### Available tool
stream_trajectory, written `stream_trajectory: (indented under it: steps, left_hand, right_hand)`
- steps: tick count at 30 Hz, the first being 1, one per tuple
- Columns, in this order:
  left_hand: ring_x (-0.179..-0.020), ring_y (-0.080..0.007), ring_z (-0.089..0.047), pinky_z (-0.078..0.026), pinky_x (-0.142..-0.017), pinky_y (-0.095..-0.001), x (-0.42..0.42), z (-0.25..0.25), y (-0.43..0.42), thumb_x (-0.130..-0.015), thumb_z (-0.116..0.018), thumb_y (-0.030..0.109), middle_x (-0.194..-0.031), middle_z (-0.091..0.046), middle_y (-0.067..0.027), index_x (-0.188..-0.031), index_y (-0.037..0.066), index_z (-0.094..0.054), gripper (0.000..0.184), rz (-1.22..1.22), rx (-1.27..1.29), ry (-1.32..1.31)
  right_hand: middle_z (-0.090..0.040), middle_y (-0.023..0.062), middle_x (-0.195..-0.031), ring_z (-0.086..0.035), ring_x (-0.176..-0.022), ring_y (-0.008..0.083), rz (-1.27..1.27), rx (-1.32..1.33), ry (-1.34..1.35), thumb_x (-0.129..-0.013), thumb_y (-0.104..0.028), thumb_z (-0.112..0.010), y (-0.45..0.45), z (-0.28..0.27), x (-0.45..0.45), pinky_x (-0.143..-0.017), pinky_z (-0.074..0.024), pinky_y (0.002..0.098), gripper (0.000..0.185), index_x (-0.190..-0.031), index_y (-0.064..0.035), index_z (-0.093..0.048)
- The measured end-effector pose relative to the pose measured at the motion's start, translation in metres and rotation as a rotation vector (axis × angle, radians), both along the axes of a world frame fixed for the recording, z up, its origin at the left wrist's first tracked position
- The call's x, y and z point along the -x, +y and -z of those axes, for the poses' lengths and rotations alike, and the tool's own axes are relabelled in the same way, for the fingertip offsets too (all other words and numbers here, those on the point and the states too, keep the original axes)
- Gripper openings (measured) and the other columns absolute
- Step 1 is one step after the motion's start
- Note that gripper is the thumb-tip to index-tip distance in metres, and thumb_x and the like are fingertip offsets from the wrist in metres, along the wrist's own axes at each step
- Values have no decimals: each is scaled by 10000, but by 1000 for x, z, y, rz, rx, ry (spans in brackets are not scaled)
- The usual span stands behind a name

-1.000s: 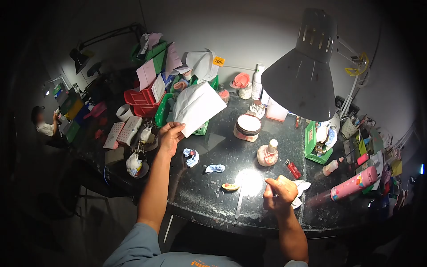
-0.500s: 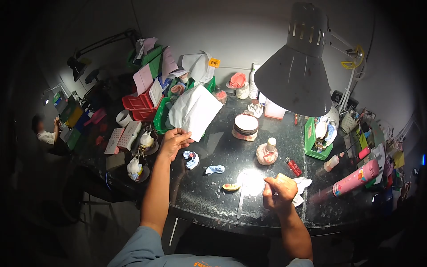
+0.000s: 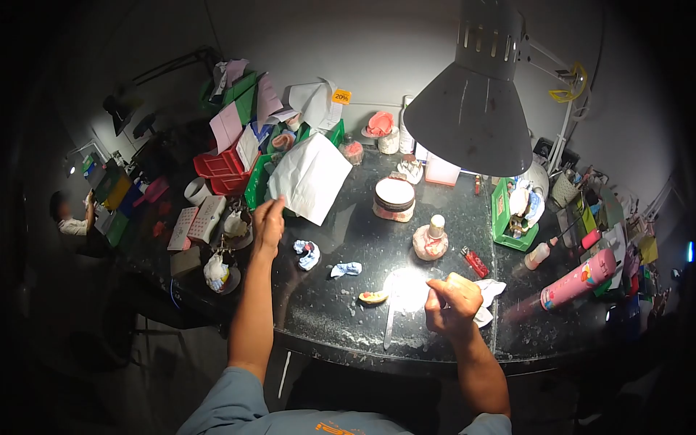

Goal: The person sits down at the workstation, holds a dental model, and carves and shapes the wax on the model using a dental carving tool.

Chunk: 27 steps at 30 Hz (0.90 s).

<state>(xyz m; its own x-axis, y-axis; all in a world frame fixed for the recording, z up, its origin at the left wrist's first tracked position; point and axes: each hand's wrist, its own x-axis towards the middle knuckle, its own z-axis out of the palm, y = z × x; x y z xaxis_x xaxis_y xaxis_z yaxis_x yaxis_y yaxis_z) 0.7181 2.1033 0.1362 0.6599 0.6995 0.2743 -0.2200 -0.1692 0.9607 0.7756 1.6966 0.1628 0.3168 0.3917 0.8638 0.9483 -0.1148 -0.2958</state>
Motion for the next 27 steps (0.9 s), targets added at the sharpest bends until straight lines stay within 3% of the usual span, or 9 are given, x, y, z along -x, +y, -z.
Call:
stream_trajectory:
  steps: [4,7,9,11,15,17,18,22,27]
  left_hand:
    - [-545,-33,-271,-173,-497,-285,-3,-2,-4,-1024,-599,254,-592,-351,73,-621,127,-401,466,-313,-107,-251]
    - [-536,-59,-290,-196,-494,-301,2,-14,-19,-1029,-578,227,-590,-349,61,-635,80,-406,454,-375,-329,-363]
    - [-547,-67,-306,-219,-494,-313,11,-16,-32,-1024,-547,188,-565,-332,37,-643,59,-408,425,-354,-504,-247]
    - [-453,-190,-425,-324,-471,-359,10,1,-32,-968,-605,154,-505,-379,-64,-633,79,-427,387,-248,-627,-155]
    - [-478,-306,-552,-419,-473,-395,14,-19,-54,-886,-648,130,-515,-465,-84,-622,102,-458,326,-251,-900,-285]
    - [-443,-294,-536,-414,-470,-389,14,-18,-56,-885,-657,143,-521,-484,-72,-622,106,-477,322,-193,-919,-318]
    - [-453,-287,-532,-408,-474,-386,16,-20,-58,-894,-653,137,-522,-463,-72,-621,96,-464,334,-195,-907,-331]
    - [-448,-275,-516,-391,-472,-372,17,-18,-62,-893,-667,111,-515,-432,-78,-615,87,-435,362,-205,-858,-402]
    - [-433,-256,-476,-367,-464,-368,25,-20,-68,-879,-666,82,-505,-396,-68,-602,86,-402,382,-232,-834,-455]
  right_hand:
    - [-440,46,-551,-452,-447,196,0,-8,20,-696,51,-607,2,1,0,-450,-343,335,180,-856,19,-683]
    - [-426,50,-555,-434,-452,197,4,-5,26,-702,56,-606,2,2,1,-448,-322,341,186,-865,15,-686]
    - [-416,52,-558,-421,-455,199,10,7,7,-706,59,-605,1,2,0,-446,-305,345,192,-872,11,-690]
    - [-406,55,-567,-416,-463,193,26,7,0,-725,51,-597,2,-1,2,-452,-300,343,193,-885,4,-696]
    - [-449,60,-576,-447,-474,198,70,-68,-135,-744,12,-583,4,3,0,-455,-325,337,186,-888,-9,-699]
    - [-457,64,-561,-455,-466,190,96,-120,-291,-817,-27,-561,4,3,-1,-452,-328,332,150,-885,-18,-694]
    - [-460,48,-541,-456,-443,176,97,-126,-276,-923,-124,-545,0,3,0,-451,-369,324,181,-865,-13,-675]
    - [-452,14,-537,-456,-427,163,109,-217,-485,-1016,-308,-502,-11,-23,4,-460,-446,327,404,-828,23,-637]
    - [-436,46,-566,-446,-494,174,146,-387,-532,-1038,-391,-513,-57,-38,23,-476,-391,315,507,-899,84,-623]
